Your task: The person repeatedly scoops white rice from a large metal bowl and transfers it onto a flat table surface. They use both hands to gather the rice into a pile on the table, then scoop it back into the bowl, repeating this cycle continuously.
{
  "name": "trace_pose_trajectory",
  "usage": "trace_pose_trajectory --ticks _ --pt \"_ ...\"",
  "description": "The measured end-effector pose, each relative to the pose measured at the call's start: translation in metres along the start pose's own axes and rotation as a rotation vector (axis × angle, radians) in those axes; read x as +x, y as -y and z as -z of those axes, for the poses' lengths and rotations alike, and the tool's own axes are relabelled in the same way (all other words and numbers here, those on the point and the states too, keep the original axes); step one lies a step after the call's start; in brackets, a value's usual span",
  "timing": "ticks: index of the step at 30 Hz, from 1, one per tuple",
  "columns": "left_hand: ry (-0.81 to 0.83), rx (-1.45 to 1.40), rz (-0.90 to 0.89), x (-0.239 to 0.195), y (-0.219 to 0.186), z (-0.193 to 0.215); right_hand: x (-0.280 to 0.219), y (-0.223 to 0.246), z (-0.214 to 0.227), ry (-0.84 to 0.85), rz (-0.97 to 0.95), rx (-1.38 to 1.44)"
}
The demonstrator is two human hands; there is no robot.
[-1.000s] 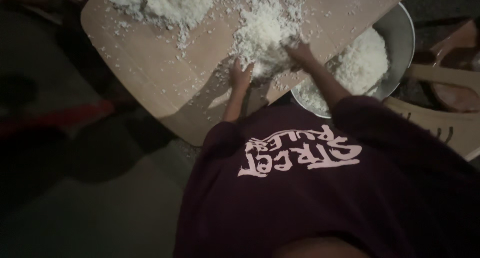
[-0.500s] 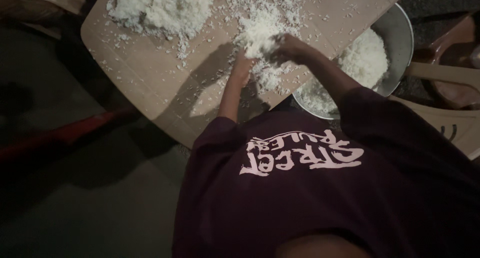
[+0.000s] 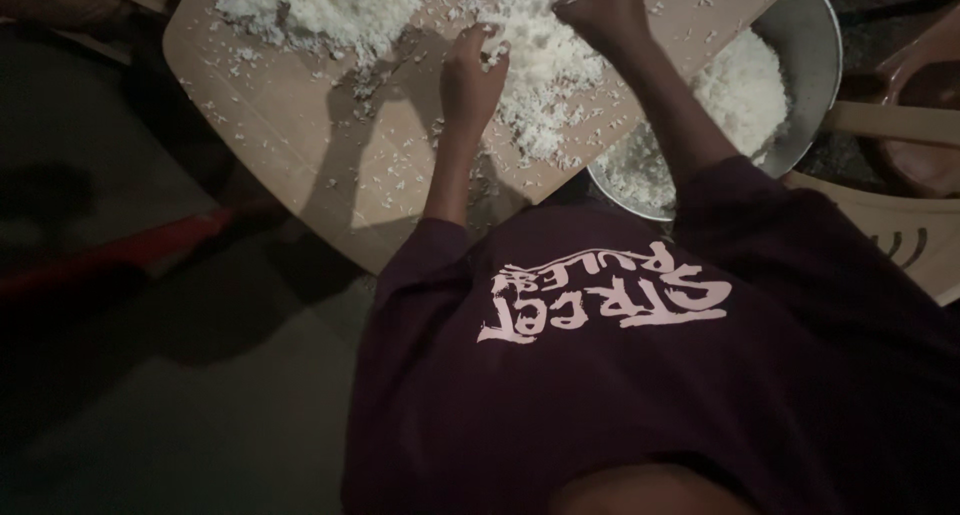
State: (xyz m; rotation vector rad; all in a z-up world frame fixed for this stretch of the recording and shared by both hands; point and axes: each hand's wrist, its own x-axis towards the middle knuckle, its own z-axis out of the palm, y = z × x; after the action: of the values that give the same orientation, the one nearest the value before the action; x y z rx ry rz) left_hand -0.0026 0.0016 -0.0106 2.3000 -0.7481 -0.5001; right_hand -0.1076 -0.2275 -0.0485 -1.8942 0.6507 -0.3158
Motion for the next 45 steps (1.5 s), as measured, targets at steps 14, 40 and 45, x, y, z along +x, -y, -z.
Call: trace_pose_trajectory --ticks 14,40,45 --pt "0.054 0.141 0.474 -0.093 0.1 -0.001 0.0 -0.011 -0.106 0.531 -0.137 -0.578" --pt "0.102 0.006 0.232 -0.032 0.036 -0.103 0.02 -0.022 -0.047 0.178 -0.253 -0.394" --pt "0.007 0.159 0.1 -0.036 0.017 -0.081 -0.02 -0.035 -0.045 0.298 0.003 -0.187"
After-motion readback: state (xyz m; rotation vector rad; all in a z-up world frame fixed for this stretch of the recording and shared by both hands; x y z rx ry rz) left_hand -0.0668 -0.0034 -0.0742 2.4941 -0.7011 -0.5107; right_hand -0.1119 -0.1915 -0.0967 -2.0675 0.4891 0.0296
